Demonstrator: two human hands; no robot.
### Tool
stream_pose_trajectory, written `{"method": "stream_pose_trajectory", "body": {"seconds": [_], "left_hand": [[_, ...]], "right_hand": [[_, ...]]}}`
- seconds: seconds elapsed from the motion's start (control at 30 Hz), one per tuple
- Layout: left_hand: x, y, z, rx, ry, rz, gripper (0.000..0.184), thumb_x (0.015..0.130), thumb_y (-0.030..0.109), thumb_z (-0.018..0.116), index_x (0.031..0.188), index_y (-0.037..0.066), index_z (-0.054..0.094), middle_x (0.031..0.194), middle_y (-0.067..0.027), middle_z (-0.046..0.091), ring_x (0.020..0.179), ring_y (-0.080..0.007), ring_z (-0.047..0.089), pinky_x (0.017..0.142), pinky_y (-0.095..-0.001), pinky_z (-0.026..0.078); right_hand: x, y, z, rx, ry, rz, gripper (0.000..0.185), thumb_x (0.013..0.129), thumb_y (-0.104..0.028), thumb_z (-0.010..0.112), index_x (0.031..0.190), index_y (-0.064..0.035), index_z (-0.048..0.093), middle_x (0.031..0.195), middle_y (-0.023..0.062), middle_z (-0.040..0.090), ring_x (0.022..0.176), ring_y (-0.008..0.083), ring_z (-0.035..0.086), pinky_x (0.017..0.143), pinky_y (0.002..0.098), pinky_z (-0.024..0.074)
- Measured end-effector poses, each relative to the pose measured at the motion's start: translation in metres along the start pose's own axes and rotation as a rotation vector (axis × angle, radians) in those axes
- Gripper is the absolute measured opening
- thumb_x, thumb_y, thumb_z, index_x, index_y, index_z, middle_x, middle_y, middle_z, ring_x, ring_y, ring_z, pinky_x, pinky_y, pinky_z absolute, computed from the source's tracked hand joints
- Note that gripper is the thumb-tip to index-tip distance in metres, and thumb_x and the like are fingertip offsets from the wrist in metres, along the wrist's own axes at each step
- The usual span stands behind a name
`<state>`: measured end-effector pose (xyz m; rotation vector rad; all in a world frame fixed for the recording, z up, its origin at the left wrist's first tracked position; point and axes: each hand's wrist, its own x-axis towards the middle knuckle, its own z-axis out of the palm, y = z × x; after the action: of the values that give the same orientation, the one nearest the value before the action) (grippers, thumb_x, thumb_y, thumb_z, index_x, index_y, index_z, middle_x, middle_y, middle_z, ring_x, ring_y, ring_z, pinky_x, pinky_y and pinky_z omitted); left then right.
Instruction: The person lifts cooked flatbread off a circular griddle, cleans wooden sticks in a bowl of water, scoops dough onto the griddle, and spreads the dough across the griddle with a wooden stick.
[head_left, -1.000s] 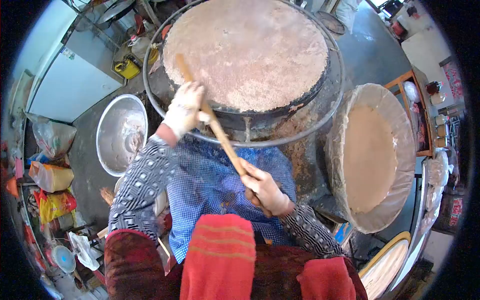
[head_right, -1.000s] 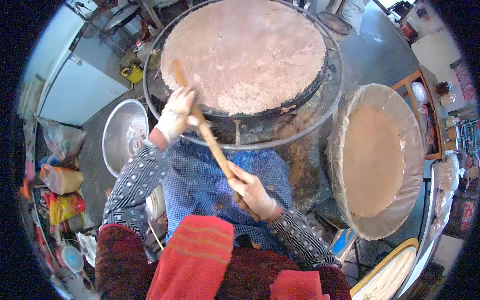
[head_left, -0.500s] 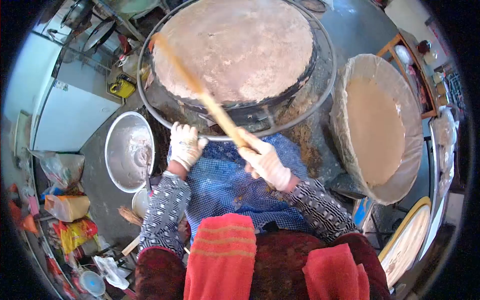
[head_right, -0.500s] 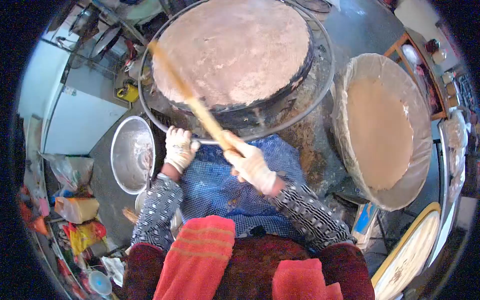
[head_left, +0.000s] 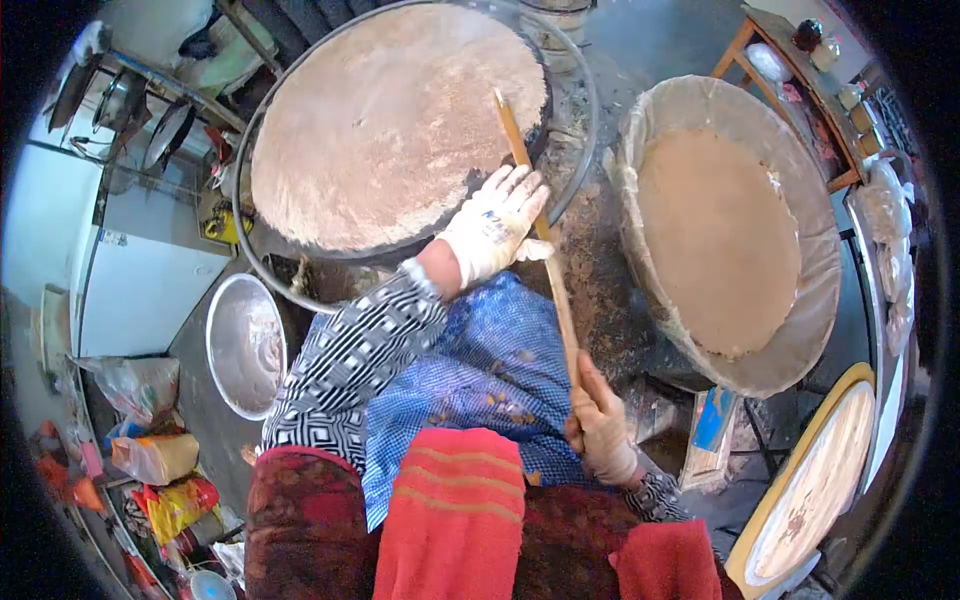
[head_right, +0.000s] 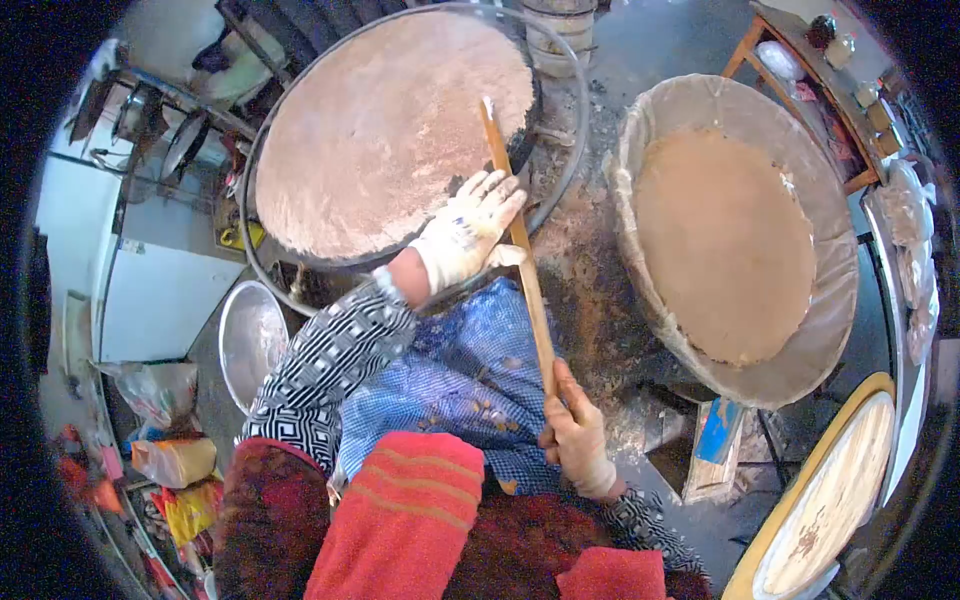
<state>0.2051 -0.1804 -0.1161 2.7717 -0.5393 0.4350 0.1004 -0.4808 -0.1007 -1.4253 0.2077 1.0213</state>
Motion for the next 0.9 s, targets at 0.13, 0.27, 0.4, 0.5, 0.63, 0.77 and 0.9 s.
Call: {"method": "stream_pose_trajectory", "body": {"seconds": [0.13,0.27,0.4,0.5,0.63,0.77,0.9], "left_hand": [[0.014,-0.045,0.021,0.230,-0.165,-0.036,0.089,0.061,0.047,0.073,0.129,-0.004,0.049,0.134,-0.0233,0.049,0.130,-0.0418,0.040,0.112,-0.0470,0.030],[-0.001,-0.091,0.001,0.259,-0.158,-0.169,0.081,0.061,0.046,0.074,0.124,-0.002,0.053,0.132,-0.0200,0.052,0.128,-0.0399,0.043,0.111,-0.0456,0.033],[-0.032,-0.118,-0.027,0.303,-0.180,-0.304,0.076,0.063,0.046,0.074,0.121,0.000,0.055,0.131,-0.0193,0.052,0.129,-0.0380,0.042,0.110,-0.0444,0.034],[-0.071,-0.129,-0.043,0.331,-0.182,-0.397,0.077,0.064,0.049,0.073,0.121,0.000,0.055,0.132,-0.0189,0.052,0.130,-0.0371,0.042,0.111,-0.0434,0.032],[-0.141,-0.132,-0.063,0.347,-0.127,-0.546,0.079,0.064,0.048,0.072,0.124,-0.001,0.054,0.133,-0.0198,0.052,0.130,-0.0374,0.042,0.112,-0.0434,0.030],[-0.218,-0.139,-0.079,0.463,-0.104,-0.506,0.077,0.071,0.049,0.064,0.126,-0.002,0.049,0.133,-0.0230,0.049,0.128,-0.0409,0.042,0.111,-0.0467,0.031],[-0.269,-0.118,-0.089,0.449,-0.021,-0.618,0.079,0.080,0.049,0.060,0.135,-0.004,0.040,0.138,-0.0257,0.044,0.131,-0.0436,0.038,0.113,-0.0486,0.027]], "right_hand": [[0.043,-0.009,0.010,0.257,-0.251,0.031,0.060,0.098,-0.024,0.053,0.151,-0.0185,0.027,0.059,-0.0032,0.041,0.042,0.0057,0.034,0.038,0.0209,0.0299],[0.084,-0.024,0.030,0.384,-0.463,0.036,0.061,0.096,-0.031,0.057,0.150,-0.0221,0.029,0.055,-0.0055,0.034,0.041,0.0053,0.030,0.040,0.0217,0.0294],[0.109,-0.038,0.056,0.446,-0.570,0.180,0.053,0.099,-0.027,0.049,0.149,-0.0245,0.032,0.053,-0.0037,0.034,0.040,0.0073,0.030,0.041,0.0241,0.0302],[0.122,-0.038,0.075,0.362,-0.666,0.184,0.052,0.100,-0.026,0.049,0.149,-0.0255,0.032,0.054,-0.0030,0.037,0.040,0.0073,0.031,0.041,0.0245,0.0314],[0.120,-0.032,0.110,0.229,-0.672,0.223,0.053,0.099,-0.021,0.050,0.149,-0.0219,0.032,0.056,-0.0027,0.040,0.040,0.0073,0.034,0.040,0.0247,0.0338],[0.117,-0.019,0.146,-0.041,-0.688,0.102,0.053,0.096,-0.019,0.053,0.147,-0.0196,0.038,0.061,-0.0019,0.045,0.042,0.0066,0.038,0.038,0.0221,0.0326],[0.115,-0.002,0.174,-0.251,-0.572,-0.023,0.051,0.095,-0.014,0.056,0.144,-0.0189,0.044,0.066,-0.0038,0.048,0.044,0.0064,0.042,0.038,0.0214,0.0352]]}}
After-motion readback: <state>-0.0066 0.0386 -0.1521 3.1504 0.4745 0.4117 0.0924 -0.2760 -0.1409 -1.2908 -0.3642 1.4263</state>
